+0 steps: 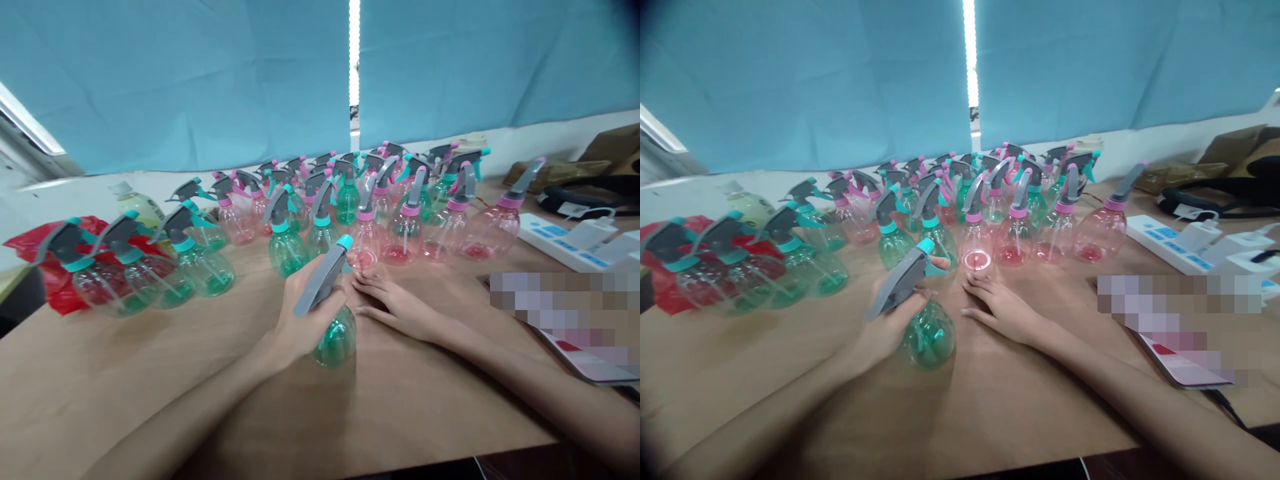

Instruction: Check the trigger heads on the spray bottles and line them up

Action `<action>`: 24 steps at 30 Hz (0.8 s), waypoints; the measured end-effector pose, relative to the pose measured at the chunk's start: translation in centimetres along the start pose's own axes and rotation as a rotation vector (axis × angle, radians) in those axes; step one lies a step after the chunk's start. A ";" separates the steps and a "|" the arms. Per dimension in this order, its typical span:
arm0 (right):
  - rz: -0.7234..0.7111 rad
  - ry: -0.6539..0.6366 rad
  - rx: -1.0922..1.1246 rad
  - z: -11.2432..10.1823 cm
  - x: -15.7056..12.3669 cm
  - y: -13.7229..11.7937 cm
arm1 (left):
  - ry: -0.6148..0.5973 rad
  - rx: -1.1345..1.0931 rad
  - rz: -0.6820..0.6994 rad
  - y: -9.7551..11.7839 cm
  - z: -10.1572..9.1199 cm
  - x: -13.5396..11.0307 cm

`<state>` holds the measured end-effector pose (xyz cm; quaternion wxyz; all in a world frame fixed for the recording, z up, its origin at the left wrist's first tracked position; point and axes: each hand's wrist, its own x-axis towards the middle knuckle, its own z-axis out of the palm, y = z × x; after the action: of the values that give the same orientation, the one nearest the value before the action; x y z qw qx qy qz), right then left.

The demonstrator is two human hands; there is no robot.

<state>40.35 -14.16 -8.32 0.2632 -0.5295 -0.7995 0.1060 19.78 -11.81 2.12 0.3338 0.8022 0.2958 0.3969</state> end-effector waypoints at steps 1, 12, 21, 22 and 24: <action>0.002 -0.006 -0.001 0.0 0.0 0.0 | 0.002 0.000 0.001 0.0 0.0 0.0; -0.007 -0.004 -0.003 0.0 0.0 0.0 | 0.006 -0.045 -0.046 0.1 0.0 -0.1; -0.004 -0.004 0.004 0.0 0.1 0.0 | -0.007 -0.033 -0.049 -0.2 -0.1 -0.1; -0.005 -0.001 0.006 0.0 0.1 0.0 | -0.004 -0.025 -0.048 -0.2 -0.1 -0.1; -0.007 -0.001 0.005 0.0 0.0 0.1 | 0.007 -0.008 -0.046 -0.2 -0.1 -0.1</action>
<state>40.39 -14.10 -8.34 0.2644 -0.5257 -0.8014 0.1075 19.61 -11.74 2.01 0.3450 0.7925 0.3137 0.3932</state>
